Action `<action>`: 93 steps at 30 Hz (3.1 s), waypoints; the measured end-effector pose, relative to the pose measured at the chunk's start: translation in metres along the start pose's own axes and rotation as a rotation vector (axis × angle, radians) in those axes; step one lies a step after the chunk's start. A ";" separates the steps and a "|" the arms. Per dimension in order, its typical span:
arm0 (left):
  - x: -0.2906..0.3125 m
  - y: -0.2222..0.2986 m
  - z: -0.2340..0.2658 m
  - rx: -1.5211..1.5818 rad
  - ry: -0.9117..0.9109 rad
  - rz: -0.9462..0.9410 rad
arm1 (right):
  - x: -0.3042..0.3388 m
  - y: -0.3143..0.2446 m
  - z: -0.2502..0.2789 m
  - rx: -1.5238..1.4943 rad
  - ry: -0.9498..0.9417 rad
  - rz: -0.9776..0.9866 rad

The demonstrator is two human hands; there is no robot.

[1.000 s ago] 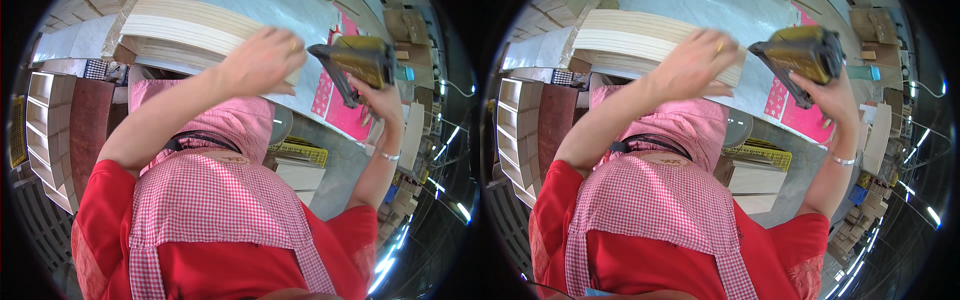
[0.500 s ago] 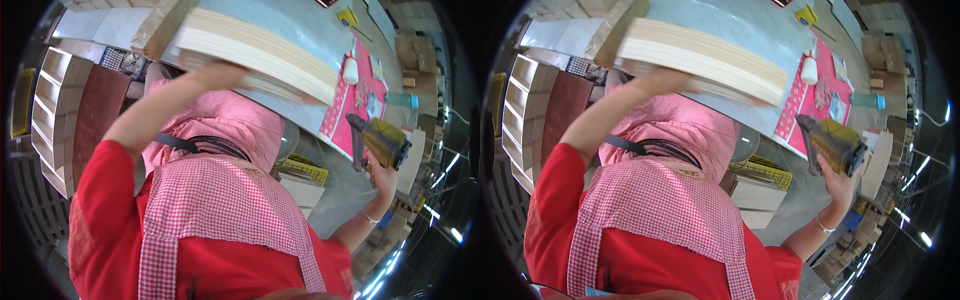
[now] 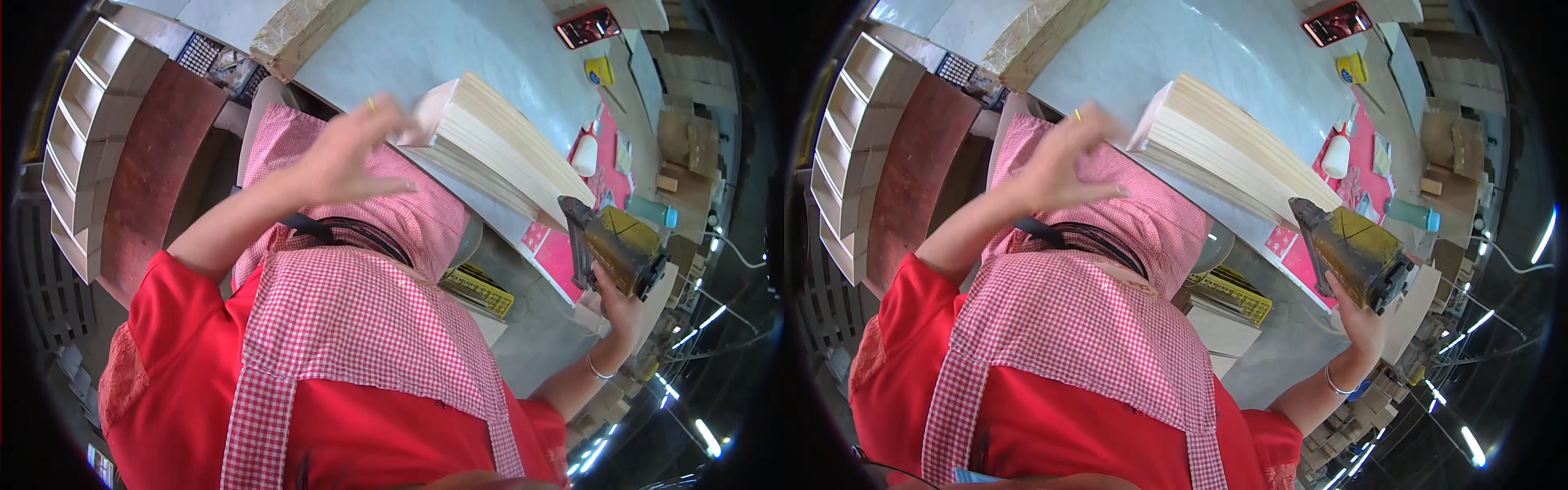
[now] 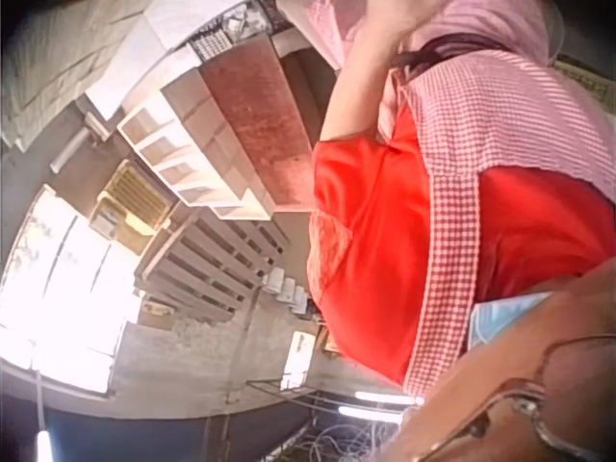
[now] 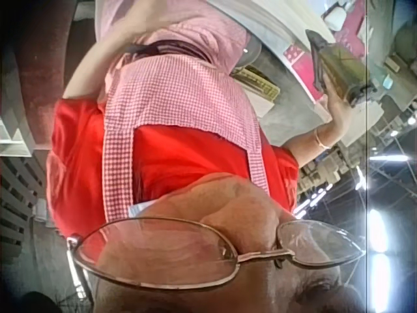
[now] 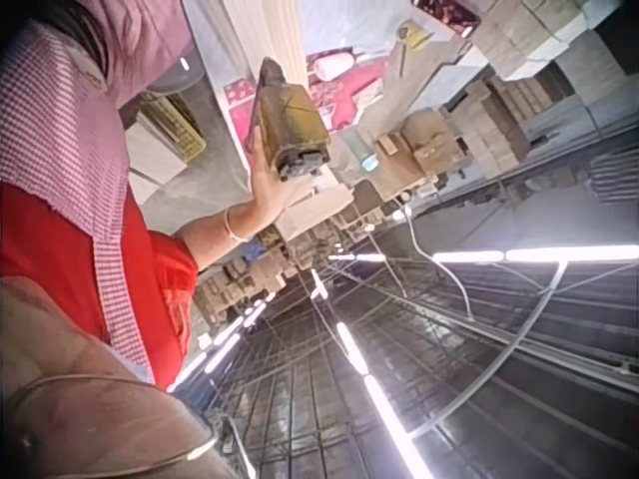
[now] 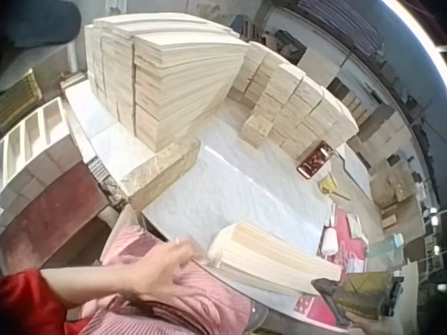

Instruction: Apply glue to wooden boards and join them using a pneumatic nail gun to assemble boxes.

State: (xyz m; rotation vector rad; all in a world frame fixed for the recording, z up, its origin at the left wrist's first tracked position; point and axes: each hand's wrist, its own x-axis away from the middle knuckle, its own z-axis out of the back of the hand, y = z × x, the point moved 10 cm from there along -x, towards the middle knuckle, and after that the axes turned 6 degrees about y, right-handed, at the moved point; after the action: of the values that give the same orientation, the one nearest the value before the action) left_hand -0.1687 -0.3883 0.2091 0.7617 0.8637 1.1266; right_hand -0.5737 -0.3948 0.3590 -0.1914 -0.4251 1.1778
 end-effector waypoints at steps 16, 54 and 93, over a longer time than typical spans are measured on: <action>-0.070 -0.018 -0.014 0.229 0.007 -0.240 | -0.065 -0.047 0.030 0.328 0.300 0.267; -0.073 -0.038 -0.029 0.571 -0.013 -0.121 | -0.039 0.064 -0.012 0.082 0.106 -0.084; -0.077 -0.034 -0.032 0.650 -0.022 -0.200 | -0.025 -0.221 -0.080 0.175 -0.139 0.484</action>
State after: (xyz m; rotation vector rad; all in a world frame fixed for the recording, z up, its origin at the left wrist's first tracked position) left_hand -0.1970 -0.4680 0.1796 1.1832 1.2792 0.6513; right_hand -0.3598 -0.4955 0.3614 -0.0595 -0.4063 1.7039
